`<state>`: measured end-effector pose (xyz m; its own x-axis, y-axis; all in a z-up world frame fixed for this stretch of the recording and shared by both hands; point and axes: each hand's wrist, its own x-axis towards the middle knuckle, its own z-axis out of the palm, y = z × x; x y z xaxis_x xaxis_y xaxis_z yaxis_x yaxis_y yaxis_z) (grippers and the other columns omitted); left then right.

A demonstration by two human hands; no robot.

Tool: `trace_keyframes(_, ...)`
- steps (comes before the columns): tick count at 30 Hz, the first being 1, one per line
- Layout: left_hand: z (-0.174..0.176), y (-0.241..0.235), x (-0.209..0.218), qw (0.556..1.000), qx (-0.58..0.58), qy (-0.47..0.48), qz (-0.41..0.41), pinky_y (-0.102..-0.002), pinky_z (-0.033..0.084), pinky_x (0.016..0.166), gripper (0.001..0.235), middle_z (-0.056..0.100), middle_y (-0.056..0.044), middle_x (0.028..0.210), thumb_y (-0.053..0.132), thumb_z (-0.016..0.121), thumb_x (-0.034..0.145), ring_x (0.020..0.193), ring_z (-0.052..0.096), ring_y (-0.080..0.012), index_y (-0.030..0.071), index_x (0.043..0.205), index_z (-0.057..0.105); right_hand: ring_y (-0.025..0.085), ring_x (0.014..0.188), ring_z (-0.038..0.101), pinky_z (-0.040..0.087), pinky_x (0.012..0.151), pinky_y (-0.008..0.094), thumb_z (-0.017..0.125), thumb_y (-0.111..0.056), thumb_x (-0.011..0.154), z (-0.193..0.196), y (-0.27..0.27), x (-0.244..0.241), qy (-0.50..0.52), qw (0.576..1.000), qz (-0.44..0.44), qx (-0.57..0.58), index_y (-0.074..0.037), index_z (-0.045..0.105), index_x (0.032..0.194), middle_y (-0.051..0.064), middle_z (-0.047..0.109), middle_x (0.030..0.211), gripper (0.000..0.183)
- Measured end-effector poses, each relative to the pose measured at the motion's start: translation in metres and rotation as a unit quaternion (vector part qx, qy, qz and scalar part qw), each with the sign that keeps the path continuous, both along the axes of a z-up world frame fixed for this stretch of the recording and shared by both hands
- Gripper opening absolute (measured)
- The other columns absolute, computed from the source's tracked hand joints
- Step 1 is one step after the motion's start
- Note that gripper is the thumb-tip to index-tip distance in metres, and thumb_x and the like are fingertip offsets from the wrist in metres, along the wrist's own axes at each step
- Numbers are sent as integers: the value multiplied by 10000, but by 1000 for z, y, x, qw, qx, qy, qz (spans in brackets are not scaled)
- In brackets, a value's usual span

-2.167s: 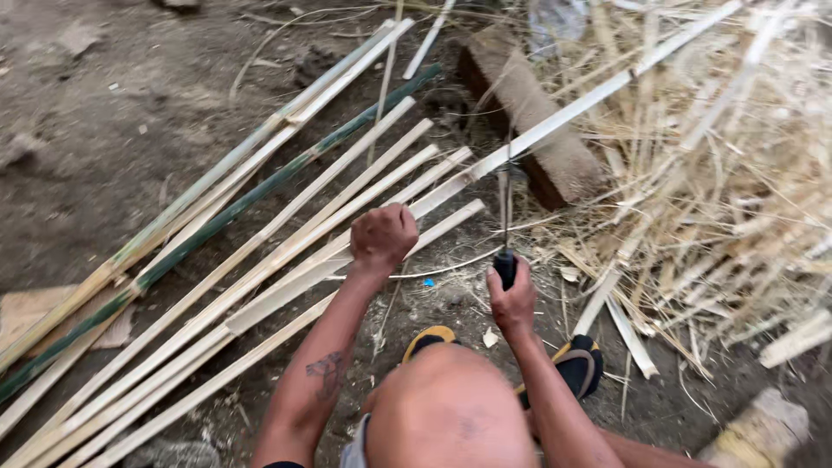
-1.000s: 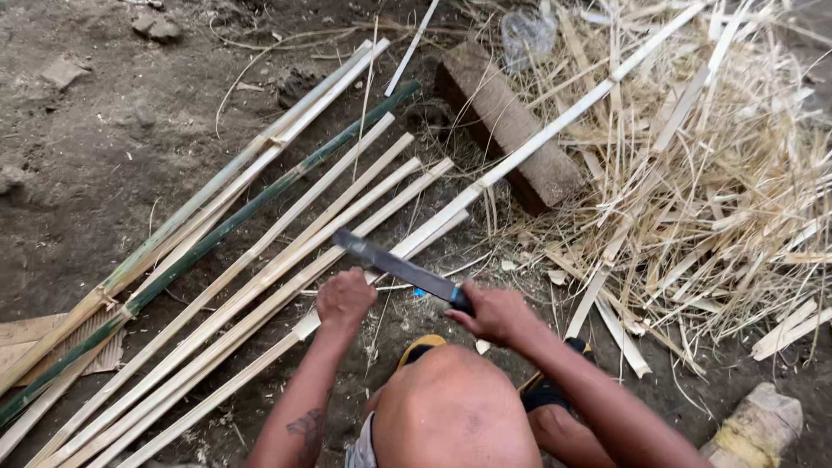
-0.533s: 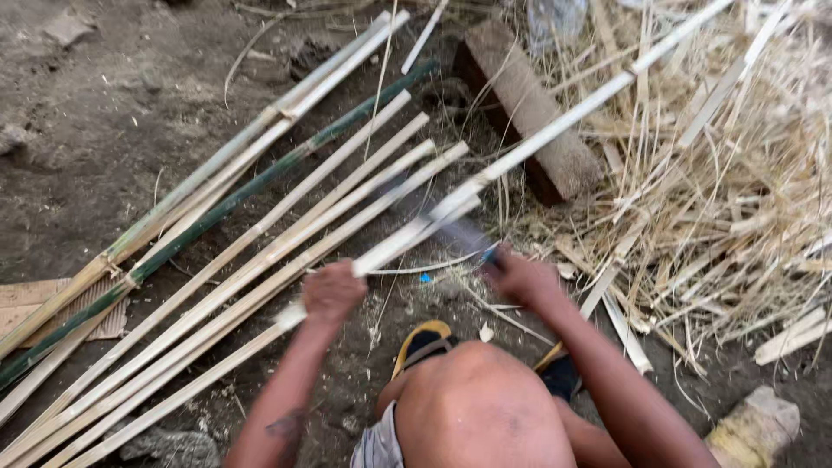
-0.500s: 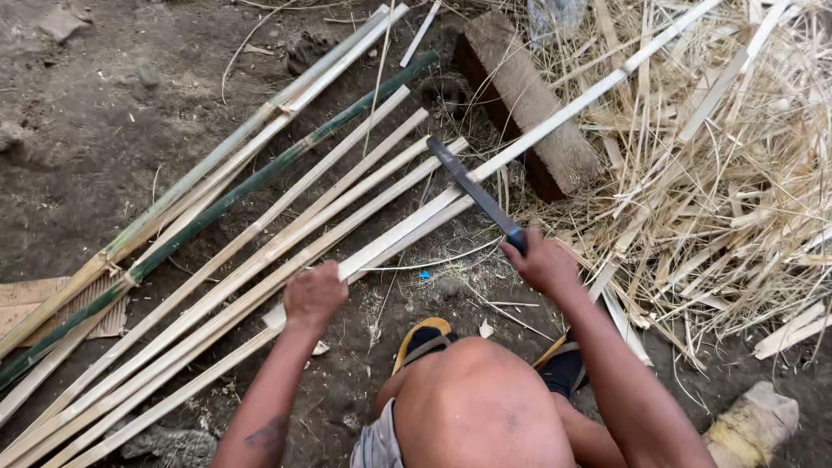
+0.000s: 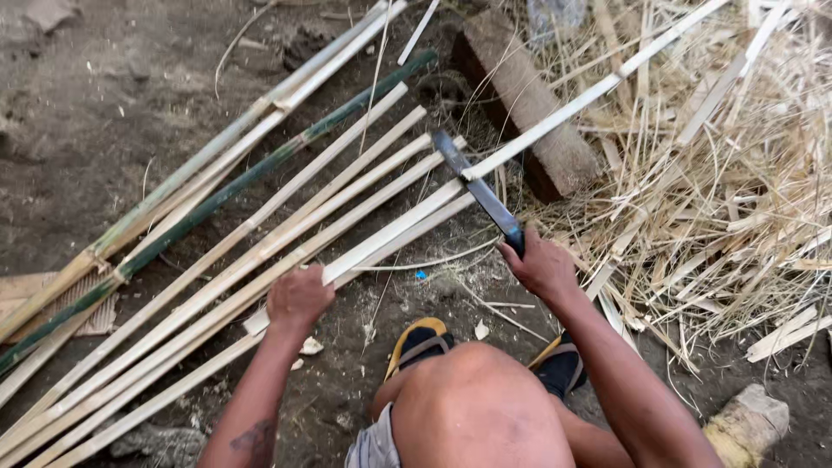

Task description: The person uses a machete to split long bamboo poles into thin strips. They hold each pole with one hand and strike it against a wooden block with the machete to separate the material, then set the finished strips aside.

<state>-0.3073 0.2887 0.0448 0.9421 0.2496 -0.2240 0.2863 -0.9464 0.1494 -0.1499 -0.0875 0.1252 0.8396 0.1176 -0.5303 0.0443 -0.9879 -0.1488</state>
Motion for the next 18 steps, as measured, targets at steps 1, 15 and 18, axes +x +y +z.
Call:
trace_keyframes(1, -3, -2, 8, 1000, 6, -26, 12, -445, 592, 545, 245, 702, -135, 683, 342, 719, 864, 571, 670, -255, 106, 809, 685, 320, 764, 751, 584, 696, 469, 531, -608, 982, 1, 6, 0, 35, 998, -34, 31, -111, 541, 1190, 166, 741, 850, 539)
trace_keyframes(15, 7, 24, -15, 999, 29, -1, 41, -450, 614, 664, 403, 732, -125, 839, 411, 809, 772, 737, 746, -305, 83, 969, 681, 448, 849, 706, 546, 768, 555, 557, -644, 956, -56, -37, 49, -85, 996, -15, 31, -75, 584, 1195, 259, 715, 879, 618)
trace_keyframes(18, -13, -16, 31, 997, -29, -72, 2, -471, 602, 754, 511, 728, -141, 962, 393, 842, 713, 886, 739, -324, 40, 1024, 643, 460, 872, 696, 538, 783, 568, 564, -635, 973, -71, -18, 4, -74, 993, -63, 73, -43, 616, 1120, 274, 712, 886, 613)
